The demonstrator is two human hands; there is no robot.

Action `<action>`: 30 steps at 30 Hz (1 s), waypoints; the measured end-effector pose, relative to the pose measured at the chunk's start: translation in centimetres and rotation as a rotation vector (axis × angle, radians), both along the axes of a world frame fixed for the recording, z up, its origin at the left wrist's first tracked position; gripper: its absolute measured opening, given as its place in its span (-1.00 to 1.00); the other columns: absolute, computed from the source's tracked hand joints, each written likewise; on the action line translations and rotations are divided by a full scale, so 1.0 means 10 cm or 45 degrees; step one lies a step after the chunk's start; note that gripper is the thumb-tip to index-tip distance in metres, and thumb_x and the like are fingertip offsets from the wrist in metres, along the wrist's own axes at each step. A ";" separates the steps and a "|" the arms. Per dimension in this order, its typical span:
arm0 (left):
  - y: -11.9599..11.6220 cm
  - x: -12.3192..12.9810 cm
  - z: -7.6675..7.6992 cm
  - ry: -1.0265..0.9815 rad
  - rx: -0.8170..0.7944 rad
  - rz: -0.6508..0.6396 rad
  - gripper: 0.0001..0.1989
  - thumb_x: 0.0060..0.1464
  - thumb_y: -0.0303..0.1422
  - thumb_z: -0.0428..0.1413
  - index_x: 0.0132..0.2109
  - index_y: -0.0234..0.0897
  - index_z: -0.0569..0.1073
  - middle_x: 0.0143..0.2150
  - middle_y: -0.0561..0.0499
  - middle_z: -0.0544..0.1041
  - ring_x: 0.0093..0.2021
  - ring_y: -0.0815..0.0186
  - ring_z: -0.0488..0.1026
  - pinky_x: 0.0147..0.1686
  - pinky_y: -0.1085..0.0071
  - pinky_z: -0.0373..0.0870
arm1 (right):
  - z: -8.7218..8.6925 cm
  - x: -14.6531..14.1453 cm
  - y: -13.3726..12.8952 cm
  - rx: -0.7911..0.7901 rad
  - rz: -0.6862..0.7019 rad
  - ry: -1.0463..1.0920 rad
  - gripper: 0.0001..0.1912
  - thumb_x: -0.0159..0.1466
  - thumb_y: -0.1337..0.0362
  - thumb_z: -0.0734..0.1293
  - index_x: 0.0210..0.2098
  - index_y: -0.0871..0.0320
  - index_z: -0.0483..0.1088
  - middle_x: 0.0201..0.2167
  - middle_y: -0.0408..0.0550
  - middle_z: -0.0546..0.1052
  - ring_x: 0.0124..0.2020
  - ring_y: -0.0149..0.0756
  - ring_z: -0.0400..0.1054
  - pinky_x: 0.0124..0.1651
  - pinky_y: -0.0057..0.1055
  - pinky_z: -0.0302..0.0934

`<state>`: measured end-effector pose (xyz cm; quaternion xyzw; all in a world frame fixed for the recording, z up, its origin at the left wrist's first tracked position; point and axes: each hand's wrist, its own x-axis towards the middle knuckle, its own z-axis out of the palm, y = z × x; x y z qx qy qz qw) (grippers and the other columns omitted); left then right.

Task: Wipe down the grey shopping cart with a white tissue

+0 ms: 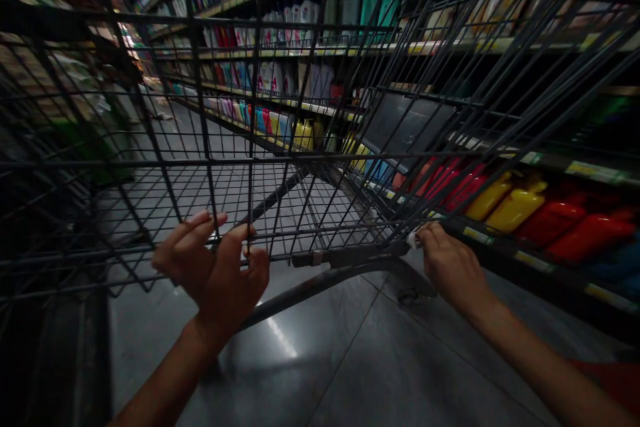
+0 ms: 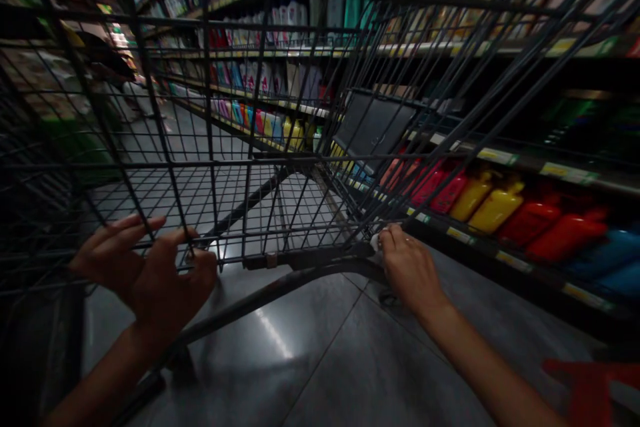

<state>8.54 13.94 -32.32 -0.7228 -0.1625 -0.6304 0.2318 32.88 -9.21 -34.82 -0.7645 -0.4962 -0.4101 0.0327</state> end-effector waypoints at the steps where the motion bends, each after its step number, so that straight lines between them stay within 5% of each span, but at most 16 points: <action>1: -0.02 0.00 0.00 -0.003 0.004 0.006 -0.87 -0.07 -0.36 0.06 -0.28 -0.17 0.36 -0.12 -0.10 0.33 0.02 0.03 0.29 -0.06 0.06 0.21 | 0.02 -0.02 -0.01 -0.009 -0.012 -0.006 -0.74 0.16 0.58 0.15 -0.31 0.20 0.39 -0.32 0.05 0.54 -0.47 -0.25 0.44 -0.40 -0.38 0.28; 13: -0.32 0.06 -0.01 -0.028 0.020 -0.041 -0.88 -0.09 -0.44 0.08 -0.31 -0.21 0.37 -0.17 -0.09 0.33 -0.02 0.10 0.30 -0.11 0.14 0.28 | -0.16 -0.12 -0.55 0.107 -0.098 0.207 -0.78 0.24 0.47 0.11 -0.21 0.17 0.32 -0.26 0.05 0.53 -0.36 -0.19 0.49 -0.34 -0.33 0.37; 20: -0.50 0.32 -0.03 -0.037 -0.009 -0.158 -0.83 -0.07 -0.52 0.08 -0.27 -0.23 0.42 -0.17 -0.13 0.37 -0.02 0.09 0.31 -0.07 0.10 0.29 | -0.15 -0.28 -0.84 0.414 0.078 0.167 -0.82 0.30 0.41 0.13 -0.19 0.19 0.33 -0.27 0.04 0.51 -0.28 -0.25 0.47 -0.23 -0.37 0.37; 27: -0.65 0.57 -0.05 -0.038 -0.039 -0.278 -0.86 -0.02 -0.52 0.09 -0.25 -0.26 0.43 -0.14 -0.13 0.38 0.01 0.15 0.29 0.15 0.12 0.15 | 0.24 -0.73 -0.57 0.639 0.306 0.130 -0.75 0.22 0.56 0.22 -0.17 0.17 0.35 -0.30 -0.02 0.51 -0.22 -0.28 0.43 -0.13 -0.31 0.33; 30: -0.78 0.64 -0.06 -0.025 -0.074 -0.300 -0.81 0.01 -0.53 0.12 -0.18 -0.29 0.45 -0.06 -0.13 0.37 0.06 0.19 0.27 0.27 0.13 0.00 | 0.27 -0.78 -0.35 0.724 0.339 0.173 -0.74 0.23 0.56 0.21 -0.16 0.17 0.35 -0.30 -0.02 0.48 -0.23 -0.29 0.41 -0.18 -0.32 0.35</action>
